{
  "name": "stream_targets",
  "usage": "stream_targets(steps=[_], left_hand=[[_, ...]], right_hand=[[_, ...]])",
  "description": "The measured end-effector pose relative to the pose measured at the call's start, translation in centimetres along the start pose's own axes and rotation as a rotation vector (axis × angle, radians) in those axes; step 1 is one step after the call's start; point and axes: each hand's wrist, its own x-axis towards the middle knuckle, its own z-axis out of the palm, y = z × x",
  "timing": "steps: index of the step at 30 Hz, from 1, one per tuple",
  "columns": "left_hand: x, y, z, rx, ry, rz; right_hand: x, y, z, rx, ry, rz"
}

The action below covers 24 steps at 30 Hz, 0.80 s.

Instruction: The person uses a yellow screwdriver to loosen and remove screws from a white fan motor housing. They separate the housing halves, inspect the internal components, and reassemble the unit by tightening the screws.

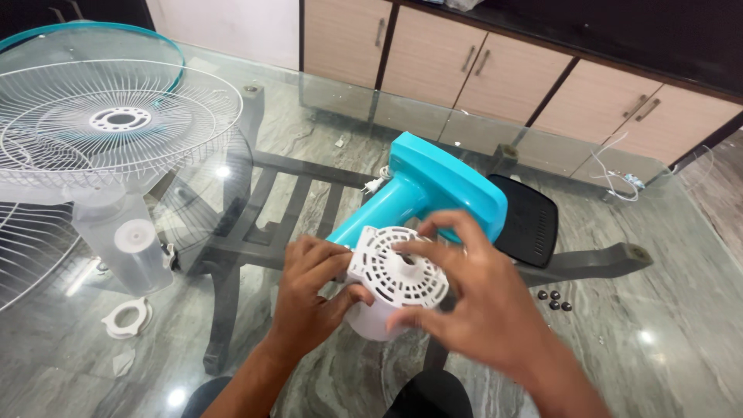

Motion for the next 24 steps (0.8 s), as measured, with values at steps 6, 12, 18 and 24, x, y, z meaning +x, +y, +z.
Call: stream_targets(steps=[6, 12, 18, 24], left_hand=[[0.1, 1.6, 0.2, 0.012, 0.027, 0.046], [0.4, 3.0, -0.3, -0.088, -0.031, 0.133], [0.6, 3.4, 0.0, -0.077, -0.034, 0.159], [0.0, 3.5, 0.5, -0.017, -0.017, 0.173]], right_hand=[[-3.1, 0.8, 2.8, -0.008, 0.146, 0.004], [-4.0, 3.7, 4.3, 0.438, 0.185, 0.078], [-4.0, 6.1, 5.5, 0.584, 0.232, 0.112], [-4.3, 7.7, 6.8, 0.564, 0.333, 0.066]])
